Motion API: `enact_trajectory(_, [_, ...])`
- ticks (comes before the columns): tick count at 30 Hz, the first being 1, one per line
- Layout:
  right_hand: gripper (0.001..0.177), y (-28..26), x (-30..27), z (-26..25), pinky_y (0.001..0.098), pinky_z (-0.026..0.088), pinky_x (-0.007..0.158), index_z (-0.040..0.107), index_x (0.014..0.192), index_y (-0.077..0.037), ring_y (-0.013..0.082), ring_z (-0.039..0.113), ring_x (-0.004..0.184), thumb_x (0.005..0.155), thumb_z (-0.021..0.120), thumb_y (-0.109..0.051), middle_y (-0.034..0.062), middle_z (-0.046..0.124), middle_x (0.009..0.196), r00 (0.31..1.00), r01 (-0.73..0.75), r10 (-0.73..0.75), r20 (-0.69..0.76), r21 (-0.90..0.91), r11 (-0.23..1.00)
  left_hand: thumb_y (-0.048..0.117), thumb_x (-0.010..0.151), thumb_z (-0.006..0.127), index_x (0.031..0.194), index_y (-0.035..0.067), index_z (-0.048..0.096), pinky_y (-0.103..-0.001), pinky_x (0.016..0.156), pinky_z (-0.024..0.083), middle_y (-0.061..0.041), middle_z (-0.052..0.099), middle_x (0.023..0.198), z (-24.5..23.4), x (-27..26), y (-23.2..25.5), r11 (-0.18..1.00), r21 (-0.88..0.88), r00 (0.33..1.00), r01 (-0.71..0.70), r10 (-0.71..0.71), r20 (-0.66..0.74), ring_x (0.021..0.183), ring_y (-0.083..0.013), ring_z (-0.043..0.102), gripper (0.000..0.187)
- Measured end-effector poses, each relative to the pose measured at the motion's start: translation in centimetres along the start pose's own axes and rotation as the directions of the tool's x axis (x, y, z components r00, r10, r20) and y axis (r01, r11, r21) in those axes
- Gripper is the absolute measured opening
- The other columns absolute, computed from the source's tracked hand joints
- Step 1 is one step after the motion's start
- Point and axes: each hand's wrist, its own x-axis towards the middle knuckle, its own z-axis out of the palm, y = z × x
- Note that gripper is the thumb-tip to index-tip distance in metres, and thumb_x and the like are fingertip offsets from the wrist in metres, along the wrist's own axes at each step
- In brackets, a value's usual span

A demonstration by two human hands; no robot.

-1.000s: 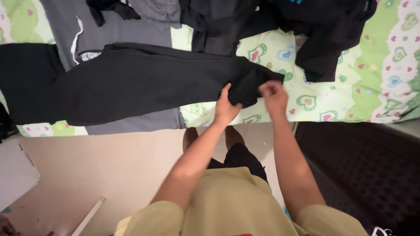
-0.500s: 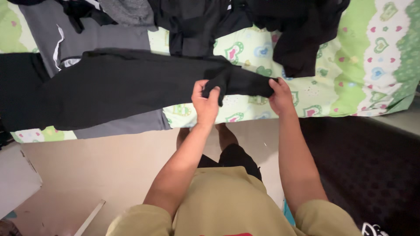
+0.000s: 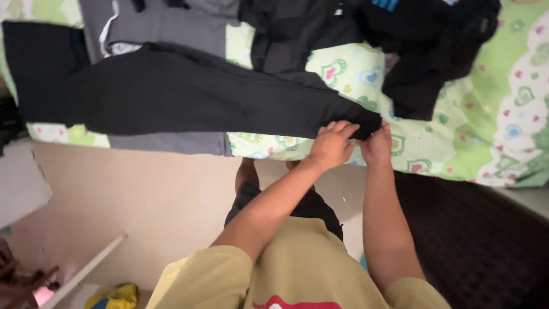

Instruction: The person folds several items of clothing on a bed, including patterned shorts, a black t-shirt, black pants, and a black long-sleeve shirt. Each item is smoothed, folded, and placed in a neat stack.

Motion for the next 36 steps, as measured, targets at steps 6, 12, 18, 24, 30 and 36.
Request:
enact_trajectory(6, [0.048, 0.1, 0.3, 0.4, 0.0543, 0.056, 0.093, 0.053, 0.138, -0.010, 0.0322, 0.059, 0.123, 0.101, 0.060, -0.040, 0.0097, 0.061, 0.135, 0.995, -0.053, 0.048, 0.085, 0.059, 0.997, 0.008, 0.081, 0.071, 0.113, 0.010, 0.073, -0.046, 0.100, 0.049, -0.014, 0.070, 0.114, -6.5, -4.2, -10.7, 0.985, -0.062, 0.924, 0.161, -0.172, -0.341, 0.111, -0.0354, 0.063, 0.033])
enact_trajectory(12, [0.050, -0.1, 0.9, 0.7, 0.0583, 0.052, 0.096, 0.052, 0.143, -0.014, 0.0338, 0.056, 0.131, 0.098, 0.070, -0.030, 0.0087, 0.058, 0.142, 0.989, -0.011, 0.055, 0.137, -0.301, 0.954, 0.004, 0.085, 0.066, 0.106, 0.009, 0.074, -0.045, 0.096, 0.049, -0.013, 0.069, 0.107, -18.7, -9.3, -22.4, 0.916, 0.063, 0.755, 0.396, -0.286, -0.590, 0.105, -0.0365, 0.061, 0.024])
enact_trajectory(18, [0.053, -1.1, -0.1, 3.3, 0.0594, 0.045, 0.104, 0.056, 0.142, -0.018, 0.0308, 0.054, 0.135, 0.101, 0.058, -0.053, 0.0044, 0.063, 0.140, 0.980, -0.192, 0.179, -0.083, -0.192, 0.962, 0.003, 0.088, 0.069, 0.109, 0.012, 0.076, -0.043, 0.095, 0.050, -0.011, 0.067, 0.111, -30.3, -7.0, -29.7, 0.919, 0.258, 0.751, 0.298, -0.059, -0.658, 0.106, -0.0354, 0.059, 0.023])
enact_trajectory(24, [0.049, -0.8, -3.5, 7.0, 0.0491, 0.044, 0.098, 0.064, 0.138, -0.019, 0.0267, 0.058, 0.124, 0.103, 0.054, -0.052, 0.0013, 0.067, 0.139, 0.989, -0.114, 0.100, -0.105, -0.133, 0.985, 0.005, 0.072, 0.075, 0.117, 0.019, 0.077, -0.056, 0.099, 0.041, -0.017, 0.055, 0.138, -37.6, -1.3, -33.1, 0.841, 0.465, 0.862, 0.277, -0.003, -0.507, 0.128, -0.0396, 0.048, 0.047])
enact_trajectory(30, [0.044, -0.6, -5.8, 9.1, 0.0469, 0.052, 0.108, 0.065, 0.135, -0.010, 0.0288, 0.068, 0.124, 0.099, 0.059, -0.035, 0.0074, 0.072, 0.136, 0.998, 0.064, -0.064, -0.020, -0.015, 0.998, 0.015, 0.069, 0.081, 0.100, 0.018, 0.076, -0.059, 0.105, 0.031, -0.012, 0.061, 0.130, -43.3, 1.7, -36.9, 0.869, 0.432, 0.970, 0.243, -0.232, -0.077, 0.126, -0.0331, 0.050, 0.031])
enact_trajectory(36, [0.024, -3.3, -8.1, 10.2, 0.0451, 0.059, 0.110, 0.062, 0.127, -0.005, 0.0290, 0.070, 0.115, 0.108, 0.065, -0.021, 0.0097, 0.071, 0.121, 0.950, 0.312, -0.311, -0.034, 0.078, 0.947, 0.019, 0.082, 0.071, 0.100, 0.012, 0.072, -0.048, 0.102, 0.056, -0.011, 0.074, 0.108, -46.5, 6.2, -41.8, 0.917, -0.010, 0.902, 0.399, -0.391, 0.185, 0.112, -0.0310, 0.070, 0.020])
